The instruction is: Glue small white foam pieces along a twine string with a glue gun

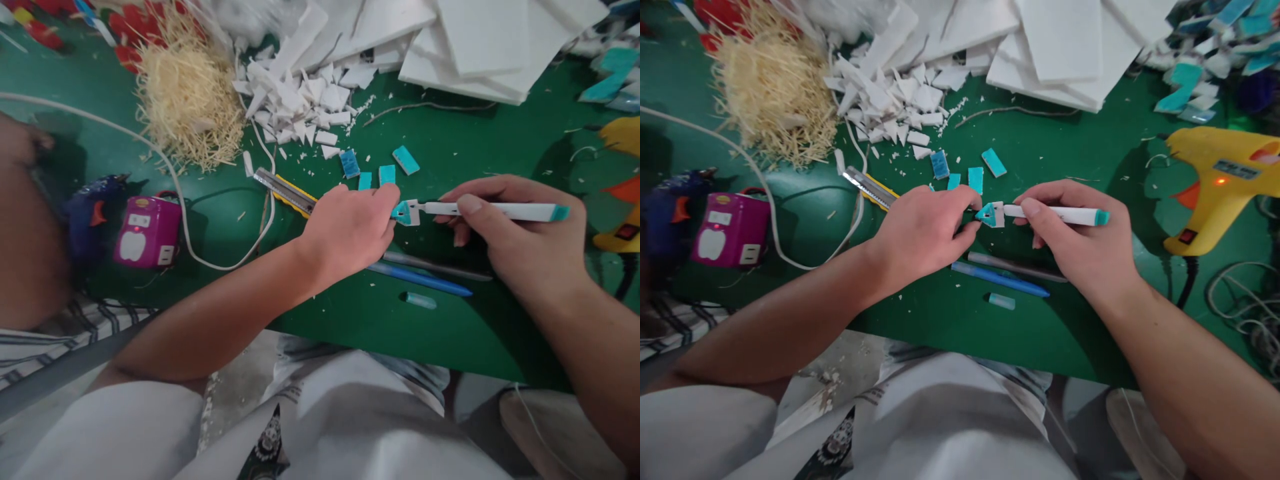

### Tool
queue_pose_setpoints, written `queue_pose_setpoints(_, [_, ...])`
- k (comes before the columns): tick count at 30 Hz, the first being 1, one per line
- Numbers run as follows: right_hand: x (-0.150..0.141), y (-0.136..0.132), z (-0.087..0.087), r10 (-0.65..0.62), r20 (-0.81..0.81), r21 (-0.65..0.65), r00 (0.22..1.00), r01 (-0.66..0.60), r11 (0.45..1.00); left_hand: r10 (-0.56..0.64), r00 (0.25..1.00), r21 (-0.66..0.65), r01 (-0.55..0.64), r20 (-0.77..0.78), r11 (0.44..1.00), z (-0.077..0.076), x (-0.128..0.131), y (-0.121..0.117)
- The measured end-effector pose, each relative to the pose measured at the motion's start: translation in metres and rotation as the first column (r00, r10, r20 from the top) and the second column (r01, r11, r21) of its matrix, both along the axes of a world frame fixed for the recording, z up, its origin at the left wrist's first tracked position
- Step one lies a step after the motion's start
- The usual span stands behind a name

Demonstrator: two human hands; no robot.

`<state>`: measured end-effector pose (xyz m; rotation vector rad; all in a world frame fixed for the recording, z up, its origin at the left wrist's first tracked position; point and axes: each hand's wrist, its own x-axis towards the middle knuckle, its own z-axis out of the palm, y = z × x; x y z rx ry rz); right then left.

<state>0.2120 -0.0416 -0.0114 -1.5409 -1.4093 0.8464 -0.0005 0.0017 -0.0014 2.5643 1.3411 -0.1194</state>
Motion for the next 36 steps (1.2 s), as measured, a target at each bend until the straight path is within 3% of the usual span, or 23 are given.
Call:
queue_pose_setpoints(13, [0.0, 0.001, -0.004, -0.029, 0.042, -0.009, 0.999, 0.029, 1.0, 0.004, 0.999, 0.019, -0.005, 0.043, 1.0, -0.001, 0.0, 0.001])
queue_pose_setpoints(36, [-0.004, 0.002, 0.004, -0.033, 0.057, -0.092, 0.998, 0.038, 0.995, -0.008, 0.999, 0.046, 0.006, 0.04, 0.999, -0.005, 0.0, 0.002])
